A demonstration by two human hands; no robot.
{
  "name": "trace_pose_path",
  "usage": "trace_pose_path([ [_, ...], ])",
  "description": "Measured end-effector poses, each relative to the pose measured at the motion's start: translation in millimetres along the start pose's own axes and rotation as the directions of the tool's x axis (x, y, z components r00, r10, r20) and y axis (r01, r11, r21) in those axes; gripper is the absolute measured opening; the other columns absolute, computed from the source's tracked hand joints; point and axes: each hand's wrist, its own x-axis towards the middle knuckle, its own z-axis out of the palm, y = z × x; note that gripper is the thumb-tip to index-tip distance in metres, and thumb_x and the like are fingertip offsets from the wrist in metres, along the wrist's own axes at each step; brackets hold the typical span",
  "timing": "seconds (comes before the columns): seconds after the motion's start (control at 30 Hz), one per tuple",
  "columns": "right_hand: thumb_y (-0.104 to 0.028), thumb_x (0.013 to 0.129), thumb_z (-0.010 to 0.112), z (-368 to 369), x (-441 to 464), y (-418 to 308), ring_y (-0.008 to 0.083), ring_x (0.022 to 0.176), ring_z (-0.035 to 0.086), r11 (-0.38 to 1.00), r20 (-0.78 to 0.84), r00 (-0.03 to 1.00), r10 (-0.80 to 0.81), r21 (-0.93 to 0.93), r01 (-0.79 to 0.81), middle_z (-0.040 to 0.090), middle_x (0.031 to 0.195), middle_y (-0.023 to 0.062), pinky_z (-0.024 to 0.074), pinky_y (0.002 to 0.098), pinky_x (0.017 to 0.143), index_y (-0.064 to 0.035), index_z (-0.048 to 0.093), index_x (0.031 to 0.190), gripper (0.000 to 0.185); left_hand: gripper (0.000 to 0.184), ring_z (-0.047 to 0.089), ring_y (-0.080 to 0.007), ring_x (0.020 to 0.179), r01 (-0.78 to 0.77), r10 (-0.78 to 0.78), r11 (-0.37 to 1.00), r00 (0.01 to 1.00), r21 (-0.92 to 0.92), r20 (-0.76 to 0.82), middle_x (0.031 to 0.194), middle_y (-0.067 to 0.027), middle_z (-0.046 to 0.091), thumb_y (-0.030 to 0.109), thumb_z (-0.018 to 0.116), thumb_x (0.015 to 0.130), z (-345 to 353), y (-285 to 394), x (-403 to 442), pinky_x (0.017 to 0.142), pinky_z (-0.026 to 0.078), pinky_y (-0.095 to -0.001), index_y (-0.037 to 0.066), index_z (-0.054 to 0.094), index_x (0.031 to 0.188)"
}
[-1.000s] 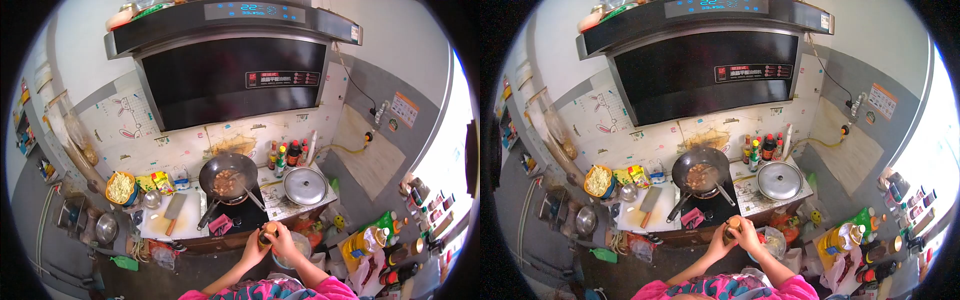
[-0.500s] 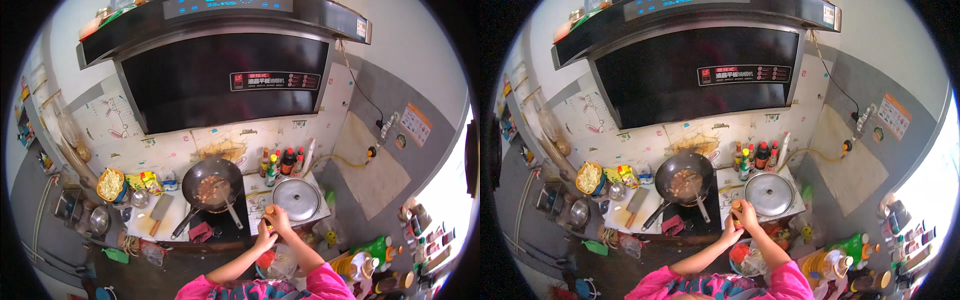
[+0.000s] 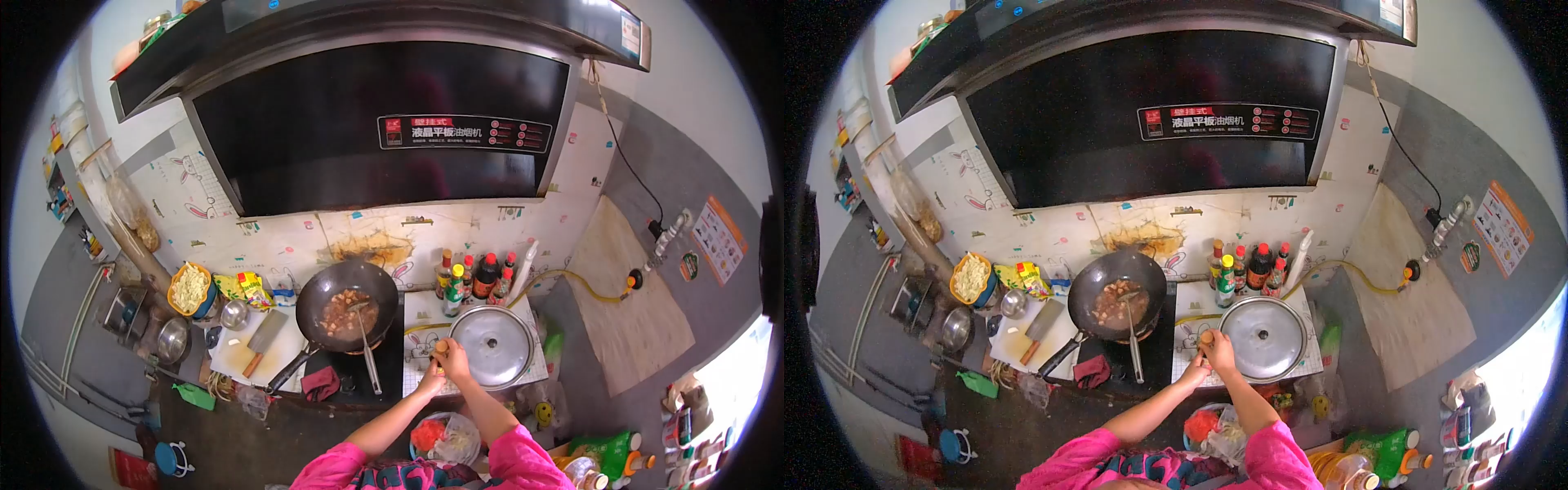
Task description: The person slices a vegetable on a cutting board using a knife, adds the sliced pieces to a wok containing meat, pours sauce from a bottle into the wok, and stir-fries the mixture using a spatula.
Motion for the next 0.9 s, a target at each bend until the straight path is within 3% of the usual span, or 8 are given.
trace_pose_path([
  [0.2, -0.018, 0.062, 0.078, 3.7, 12.6, 14.4, 0.0364, 0.093, 0.058, 0.999, 0.127, 0.991, 0.047, -0.002, -0.047, 0.064, 0.094, 0.0172, 0.0476, 0.0415, 0.081, -0.0057, 0.058, 0.110, 0.054, 0.052, 0.051, -0.0131, 0.092, 0.224, -0.244, 0.932, 0.969, -0.285, -0.037, 0.107, -0.0081, 0.055, 0.006, 0.050, 0.076, 2.6, -13.2, 22.1, 0.076, 0.042, -0.0255, 0.004, 0.043, 0.128],
  [0.27, -0.019, 0.061, 0.078, -13.2, 15.5, -9.1, 0.0365, 0.096, 0.057, 0.990, 0.255, 0.958, 0.132, 0.006, -0.138, 0.063, 0.097, 0.0183, 0.0468, 0.0416, 0.084, -0.0048, 0.058, 0.111, 0.056, 0.037, 0.050, -0.0114, 0.091, 0.206, -0.250, 0.906, 0.965, -0.369, -0.075, 0.103, -0.0039, 0.055, 0.013, 0.051, 0.082, 7.0, -20.6, 23.5, 0.076, 0.040, -0.0251, 0.008, 0.050, 0.119],
  [0.33, -0.022, 0.061, 0.078, -14.0, 14.7, -6.8, 0.0368, 0.100, 0.056, 0.996, 0.209, 0.977, 0.030, -0.088, -0.012, 0.062, 0.101, 0.0194, 0.0452, 0.0416, 0.088, -0.0035, 0.057, 0.113, 0.059, 0.024, 0.048, -0.0098, 0.088, 0.029, -0.129, 0.909, 0.968, -0.415, -0.216, 0.099, -0.0002, 0.054, 0.019, 0.051, 0.088, 19.7, -11.9, 13.4, 0.074, 0.038, -0.0251, 0.013, 0.054, 0.111],
  [0.57, -0.016, 0.083, 0.058, -17.0, -9.9, -94.7, 0.0379, 0.101, 0.055, 0.988, 0.082, 0.987, -0.140, -0.058, 0.145, 0.059, 0.107, 0.0215, 0.0447, 0.0434, 0.088, -0.0003, 0.054, 0.118, 0.039, 0.068, 0.040, -0.0101, 0.113, -0.056, 0.059, 0.899, 0.998, -0.435, -0.006, 0.133, 0.0001, 0.041, 0.036, 0.050, 0.093, -1.7, 94.6, -88.8, 0.093, 0.028, -0.0266, 0.007, 0.018, 0.146],
  [0.63, -0.015, 0.085, 0.056, -2.3, -18.8, -106.6, 0.0377, 0.099, 0.056, 0.991, 0.135, 0.986, -0.099, 0.102, 0.085, 0.058, 0.108, 0.0223, 0.0454, 0.0427, 0.086, 0.0005, 0.053, 0.119, 0.038, 0.073, 0.020, -0.0149, 0.137, -0.095, 0.170, 0.922, 0.971, -0.376, 0.169, 0.149, -0.0092, 0.024, 0.024, 0.051, 0.094, -31.6, 99.2, -108.4, 0.110, 0.018, -0.0316, -0.001, 0.006, 0.146],
  [0.7, -0.015, 0.087, 0.054, 16.1, -32.4, -123.0, 0.0381, 0.098, 0.057, 0.994, 0.175, 0.980, -0.096, 0.069, 0.086, 0.057, 0.111, 0.0242, 0.0457, 0.0423, 0.086, 0.0022, 0.050, 0.121, 0.038, 0.074, 0.018, -0.0182, 0.138, -0.061, 0.163, 0.933, 0.950, -0.354, 0.268, 0.151, -0.0135, 0.017, 0.020, 0.051, 0.094, -66.2, 87.3, -118.6, 0.112, 0.016, -0.0343, -0.003, 0.003, 0.145],
  [0.8, -0.018, 0.086, 0.058, 48.5, -55.4, -139.7, 0.0361, 0.097, 0.059, 0.995, 0.218, 0.972, -0.088, -0.035, 0.097, 0.059, 0.107, 0.0227, 0.0468, 0.0403, 0.085, 0.0010, 0.046, 0.125, 0.045, 0.074, 0.015, -0.0283, 0.140, -0.186, 0.190, 0.974, 0.981, 0.131, -0.024, 0.150, -0.0221, 0.017, 0.028, 0.055, 0.092, -115.4, 64.6, -141.7, 0.113, 0.015, -0.0358, -0.007, 0.013, 0.142],
  [0.9, -0.016, 0.080, 0.062, 75.5, -73.2, -152.1, 0.0436, 0.100, 0.055, 0.967, 0.356, 0.932, -0.065, -0.209, 0.148, 0.055, 0.108, 0.0307, 0.0452, 0.0458, 0.088, 0.0021, 0.032, 0.134, 0.063, 0.077, 0.019, -0.0408, 0.137, -0.266, 0.420, 0.774, 0.895, 0.575, -0.151, 0.144, -0.0315, 0.022, 0.035, 0.059, 0.088, -178.0, 58.9, -159.6, 0.112, 0.016, -0.0410, -0.010, 0.022, 0.138],
])
